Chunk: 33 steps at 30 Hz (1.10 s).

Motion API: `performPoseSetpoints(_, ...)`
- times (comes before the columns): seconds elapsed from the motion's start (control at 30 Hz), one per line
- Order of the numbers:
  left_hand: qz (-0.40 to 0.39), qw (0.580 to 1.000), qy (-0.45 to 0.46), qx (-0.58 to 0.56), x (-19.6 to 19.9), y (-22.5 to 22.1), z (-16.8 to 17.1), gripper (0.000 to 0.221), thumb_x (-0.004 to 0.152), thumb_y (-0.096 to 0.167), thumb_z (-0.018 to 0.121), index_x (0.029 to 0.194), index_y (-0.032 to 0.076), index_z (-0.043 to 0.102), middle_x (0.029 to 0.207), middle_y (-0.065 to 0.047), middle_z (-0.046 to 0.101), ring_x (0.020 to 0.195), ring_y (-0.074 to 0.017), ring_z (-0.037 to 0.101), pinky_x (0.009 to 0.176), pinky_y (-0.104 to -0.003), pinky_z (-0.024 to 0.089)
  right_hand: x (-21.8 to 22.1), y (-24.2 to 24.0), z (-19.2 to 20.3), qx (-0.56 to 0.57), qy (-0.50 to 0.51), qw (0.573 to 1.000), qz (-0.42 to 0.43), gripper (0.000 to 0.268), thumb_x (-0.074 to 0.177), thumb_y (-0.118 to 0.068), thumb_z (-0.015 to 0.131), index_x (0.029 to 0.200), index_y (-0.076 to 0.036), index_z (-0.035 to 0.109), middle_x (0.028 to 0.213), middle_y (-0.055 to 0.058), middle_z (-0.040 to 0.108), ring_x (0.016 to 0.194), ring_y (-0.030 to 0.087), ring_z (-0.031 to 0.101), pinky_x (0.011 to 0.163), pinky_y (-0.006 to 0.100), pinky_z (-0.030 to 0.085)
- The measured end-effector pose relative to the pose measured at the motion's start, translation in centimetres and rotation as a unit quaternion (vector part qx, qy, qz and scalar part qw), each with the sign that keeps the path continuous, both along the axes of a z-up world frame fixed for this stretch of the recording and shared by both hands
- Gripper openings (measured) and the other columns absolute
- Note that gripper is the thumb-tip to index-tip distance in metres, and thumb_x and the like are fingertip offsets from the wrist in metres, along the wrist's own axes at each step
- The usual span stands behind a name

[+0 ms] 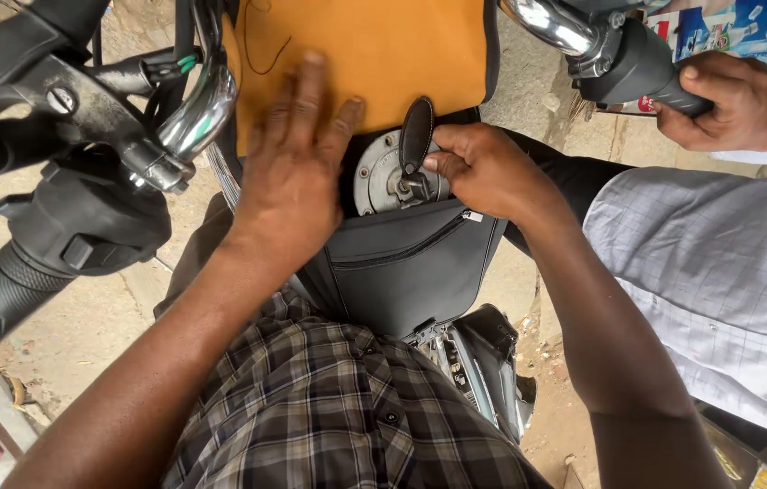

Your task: Repairing and adjusting the fuel tank cap assembly on a motorcycle.

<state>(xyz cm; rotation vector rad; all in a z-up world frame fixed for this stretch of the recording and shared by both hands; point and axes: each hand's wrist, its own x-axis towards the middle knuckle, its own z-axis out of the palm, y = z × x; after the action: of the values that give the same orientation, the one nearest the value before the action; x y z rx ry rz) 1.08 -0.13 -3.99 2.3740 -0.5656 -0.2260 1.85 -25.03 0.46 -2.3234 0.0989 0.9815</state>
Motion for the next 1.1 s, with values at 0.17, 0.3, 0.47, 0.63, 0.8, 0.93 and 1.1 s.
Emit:
performPoseSetpoints(0.17, 0.013, 0.995, -0.097, -0.031, 1.9, 1.2, -0.9, 0.058, 0.084, 0.003, 0.071, 0.14, 0.007, 0.06, 0.154, -0.028, 0.039, 0.14, -0.0446, 0.045, 0.112, -0.056, 0.046, 0.1, 1.1, 1.0, -0.029, -0.002, 0.999, -0.014, 0.019, 0.101, -0.014, 0.062, 0.114, -0.004, 0.071, 0.081, 0.009, 0.071, 0.071, 0.015, 0.063, 0.07, 0.032, 0.052)
performPoseSetpoints(0.3, 0.061, 0.99, 0.067, -0.111, 1.3, -0.1, 2.1, 0.032, 0.094, 0.003, 0.067, 0.126, 0.005, 0.065, 0.134, -0.023, 0.06, 0.12, -0.0377, 0.063, 0.1, -0.046, 0.058, -0.1, 0.7, 1.0, -0.022, 0.007, 0.998, -0.052, 0.026, 0.099, -0.014, 0.06, 0.123, -0.009, 0.069, 0.086, 0.005, 0.074, 0.071, 0.012, 0.064, 0.07, 0.031, 0.052)
performPoseSetpoints(0.47, 0.058, 0.966, 0.232, -0.1, -1.2, -0.9, 2.1, 0.045, 0.085, 0.023, 0.081, 0.119, -0.001, 0.063, 0.075, -0.02, 0.071, 0.072, -0.0375, 0.074, 0.068, -0.047, 0.059, -1.9, -0.8, -0.7, 0.122, -0.022, 0.985, -0.123, 0.021, 0.1, -0.01, 0.065, 0.118, -0.001, 0.071, 0.096, 0.006, 0.077, 0.082, 0.008, 0.069, 0.075, 0.025, 0.057)
performPoseSetpoints(0.63, 0.078, 0.959, 0.256, -0.095, -1.9, -1.1, 1.2, 0.05, 0.088, 0.027, 0.078, 0.128, 0.002, 0.06, 0.073, -0.02, 0.071, 0.07, -0.0356, 0.074, 0.066, -0.046, 0.059, -3.1, -2.5, -1.9, 0.182, -0.021, 0.962, -0.205, 0.02, 0.096, -0.004, 0.07, 0.115, 0.002, 0.069, 0.099, 0.008, 0.077, 0.086, 0.009, 0.072, 0.077, 0.024, 0.06)
performPoseSetpoints(0.8, 0.052, 0.959, 0.272, -0.053, -0.7, -1.6, 2.2, 0.066, 0.09, 0.032, 0.074, 0.147, 0.009, 0.049, 0.069, -0.02, 0.071, 0.067, -0.0377, 0.073, 0.066, -0.049, 0.058, -3.0, -3.1, -3.1, 0.125, 0.01, 0.965, -0.231, 0.015, 0.094, -0.003, 0.073, 0.108, 0.003, 0.072, 0.089, 0.011, 0.077, 0.074, 0.012, 0.07, 0.067, 0.026, 0.059)
performPoseSetpoints(0.93, 0.02, 0.95, 0.311, -0.001, -0.5, -1.4, 2.1, 0.07, 0.093, 0.036, 0.07, 0.153, 0.014, 0.041, 0.066, -0.019, 0.07, 0.065, -0.0374, 0.073, 0.066, -0.049, 0.059, -2.9, -1.0, -1.6, 0.09, -0.016, 0.974, -0.206, 0.022, 0.094, -0.003, 0.073, 0.116, 0.001, 0.069, 0.093, 0.009, 0.078, 0.077, 0.01, 0.07, 0.069, 0.024, 0.057)
performPoseSetpoints(1.1, -0.022, 0.95, 0.312, -0.017, -0.4, -0.3, 1.6, 0.08, 0.09, 0.044, 0.069, 0.156, 0.014, 0.035, 0.063, -0.017, 0.068, 0.061, -0.0347, 0.072, 0.064, -0.046, 0.061, -4.0, -0.7, -0.2, 0.125, -0.197, 0.971, -0.058, 0.039, 0.101, 0.0, 0.066, 0.14, -0.008, 0.064, 0.125, 0.009, 0.067, 0.104, 0.014, 0.067, 0.086, 0.028, 0.061)
